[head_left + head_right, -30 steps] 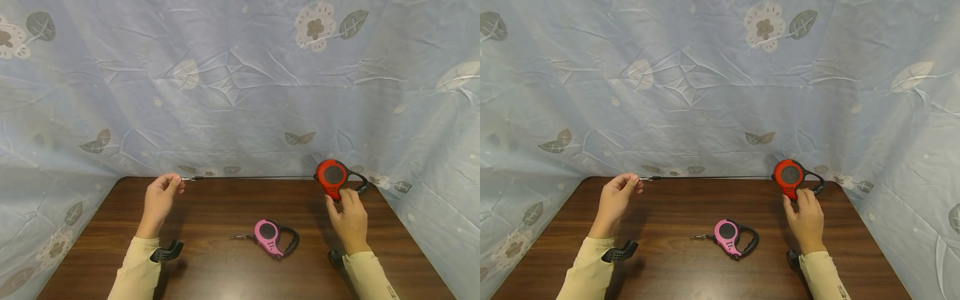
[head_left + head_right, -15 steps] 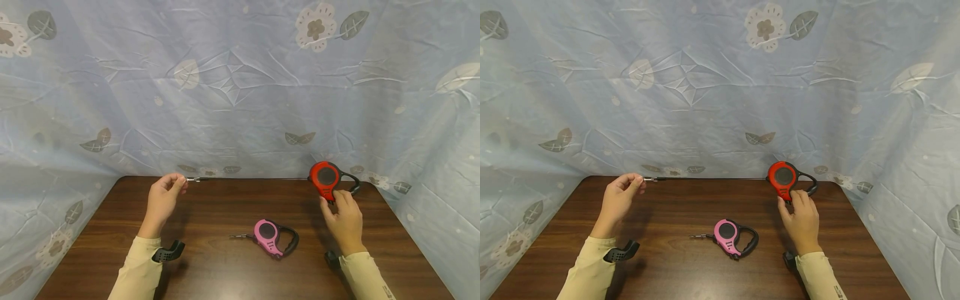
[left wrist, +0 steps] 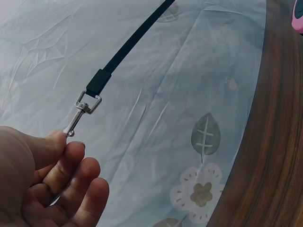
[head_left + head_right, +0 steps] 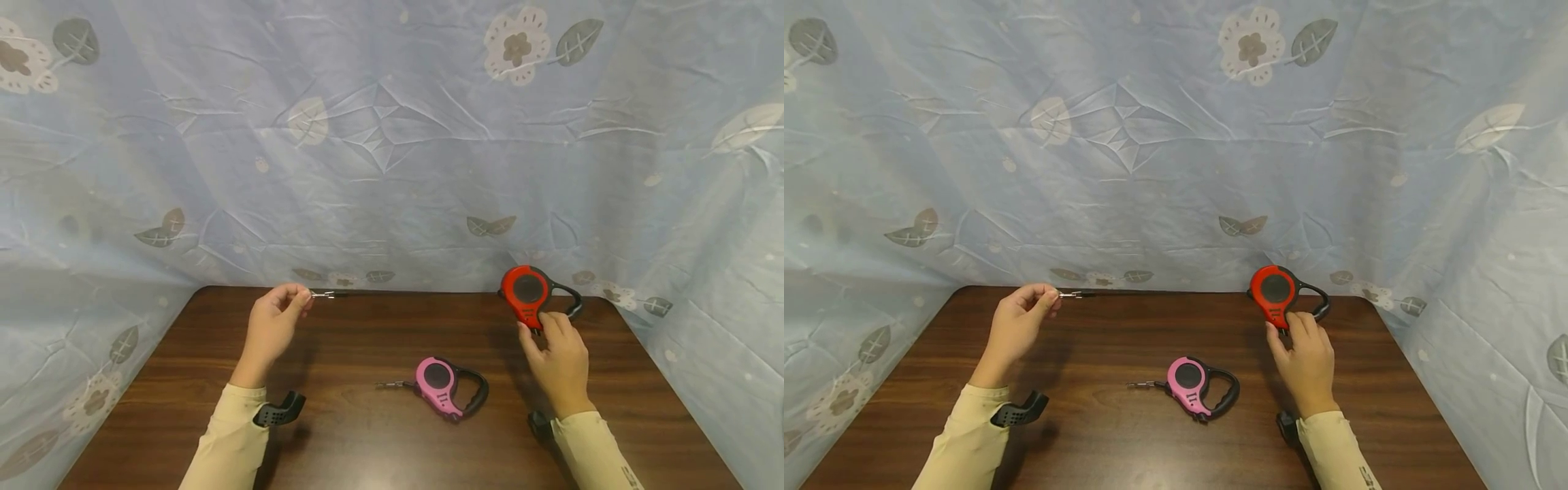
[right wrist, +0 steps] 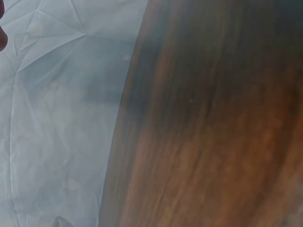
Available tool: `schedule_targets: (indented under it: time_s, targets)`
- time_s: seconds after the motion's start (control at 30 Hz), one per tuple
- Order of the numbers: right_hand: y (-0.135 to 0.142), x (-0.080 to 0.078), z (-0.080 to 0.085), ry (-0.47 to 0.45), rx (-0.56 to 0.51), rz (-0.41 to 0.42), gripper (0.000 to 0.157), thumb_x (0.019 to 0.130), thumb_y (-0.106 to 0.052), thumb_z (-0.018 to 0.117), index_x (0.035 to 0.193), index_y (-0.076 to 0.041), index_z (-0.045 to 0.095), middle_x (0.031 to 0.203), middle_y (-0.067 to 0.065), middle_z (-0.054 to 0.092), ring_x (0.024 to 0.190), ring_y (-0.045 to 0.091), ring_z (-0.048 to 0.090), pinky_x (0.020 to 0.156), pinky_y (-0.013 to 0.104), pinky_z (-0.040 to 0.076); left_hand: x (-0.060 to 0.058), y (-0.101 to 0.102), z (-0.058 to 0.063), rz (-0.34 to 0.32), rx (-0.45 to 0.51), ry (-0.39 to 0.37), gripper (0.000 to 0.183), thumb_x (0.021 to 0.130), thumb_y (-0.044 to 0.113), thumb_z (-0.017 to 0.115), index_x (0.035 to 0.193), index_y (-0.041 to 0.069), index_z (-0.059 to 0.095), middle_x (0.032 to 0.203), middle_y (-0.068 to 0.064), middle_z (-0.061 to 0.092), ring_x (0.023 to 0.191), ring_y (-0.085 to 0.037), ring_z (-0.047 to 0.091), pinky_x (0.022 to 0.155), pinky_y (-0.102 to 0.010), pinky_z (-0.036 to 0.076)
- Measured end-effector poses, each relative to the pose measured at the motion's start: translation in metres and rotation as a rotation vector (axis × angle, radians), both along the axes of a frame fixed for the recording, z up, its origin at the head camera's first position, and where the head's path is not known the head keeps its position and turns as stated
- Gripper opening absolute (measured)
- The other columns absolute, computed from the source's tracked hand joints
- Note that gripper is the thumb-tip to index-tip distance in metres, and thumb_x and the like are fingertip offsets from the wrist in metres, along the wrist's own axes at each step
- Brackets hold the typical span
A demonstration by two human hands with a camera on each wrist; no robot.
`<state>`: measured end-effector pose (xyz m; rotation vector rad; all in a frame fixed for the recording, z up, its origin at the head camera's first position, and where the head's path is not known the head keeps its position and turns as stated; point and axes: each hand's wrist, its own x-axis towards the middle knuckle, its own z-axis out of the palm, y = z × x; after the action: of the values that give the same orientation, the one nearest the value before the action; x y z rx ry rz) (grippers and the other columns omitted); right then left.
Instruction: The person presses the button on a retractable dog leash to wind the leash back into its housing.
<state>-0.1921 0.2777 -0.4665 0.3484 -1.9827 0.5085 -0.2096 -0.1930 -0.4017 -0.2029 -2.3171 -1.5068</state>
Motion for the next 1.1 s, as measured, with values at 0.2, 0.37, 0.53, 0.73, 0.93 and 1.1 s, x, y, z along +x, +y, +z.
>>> schedule_targets:
  time_s: [0.2, 0.37, 0.53, 0.73, 0.93, 1.1]
  targets:
    - [-0.001, 0.002, 0.001, -0.013, 0.006, -0.001, 0.029, 0.089, -0.024, 0.073, 0.096, 0.004, 0.068, 0.090, 0.016, 0.063, 0.064, 0.037, 0.056, 0.054, 0.051, 0.044, 0.001, 0.002, 0.001, -0.011, -0.012, -0.019, 0.027, 0.105, 0.026, 0.063, 0.099, 0.001, 0.071, 0.090, -0.013, 0.071, 0.080, -0.019, 0.069, 0.074, -0.025, 0.058]
    - [-0.002, 0.001, 0.001, -0.005, 0.006, 0.000, 0.030, 0.090, -0.025, 0.072, 0.096, 0.004, 0.068, 0.090, 0.016, 0.063, 0.064, 0.037, 0.055, 0.054, 0.052, 0.044, 0.000, 0.003, 0.001, -0.013, -0.020, -0.021, 0.028, 0.105, 0.027, 0.062, 0.099, 0.001, 0.070, 0.090, -0.014, 0.071, 0.078, -0.009, 0.066, 0.075, -0.028, 0.058]
    - [-0.004, 0.002, 0.001, -0.007, 0.020, -0.001, 0.041, 0.098, -0.037, 0.066, 0.098, 0.004, 0.069, 0.093, 0.017, 0.065, 0.065, 0.039, 0.058, 0.055, 0.051, 0.046, 0.000, 0.004, 0.002, -0.009, -0.025, -0.030, 0.026, 0.105, 0.026, 0.062, 0.098, 0.002, 0.070, 0.089, -0.012, 0.070, 0.078, -0.015, 0.068, 0.072, -0.030, 0.058]
    - [-0.007, 0.003, 0.002, -0.020, 0.053, -0.014, 0.058, 0.104, -0.052, 0.056, 0.098, 0.004, 0.069, 0.097, 0.017, 0.067, 0.066, 0.039, 0.058, 0.055, 0.052, 0.047, 0.003, 0.008, 0.004, -0.035, -0.017, -0.060, 0.022, 0.106, 0.023, 0.062, 0.100, 0.003, 0.069, 0.092, -0.013, 0.070, 0.080, -0.016, 0.068, 0.074, -0.041, 0.060]
    - [-0.013, 0.004, 0.004, -0.027, 0.082, -0.007, 0.058, 0.104, -0.052, 0.057, 0.097, 0.004, 0.070, 0.095, 0.016, 0.067, 0.062, 0.036, 0.057, 0.053, 0.051, 0.047, 0.003, 0.011, 0.003, -0.037, -0.058, -0.065, 0.020, 0.106, 0.022, 0.061, 0.102, 0.005, 0.070, 0.096, -0.014, 0.072, 0.081, -0.015, 0.068, 0.074, -0.037, 0.060]
    - [-0.017, 0.005, 0.006, -0.024, 0.071, 0.004, 0.056, 0.103, -0.052, 0.059, 0.095, 0.002, 0.070, 0.094, 0.014, 0.068, 0.059, 0.034, 0.058, 0.051, 0.049, 0.047, 0.005, 0.014, 0.004, -0.046, -0.082, -0.065, 0.020, 0.106, 0.023, 0.062, 0.100, 0.006, 0.071, 0.095, -0.016, 0.072, 0.078, -0.016, 0.067, 0.069, -0.028, 0.056]
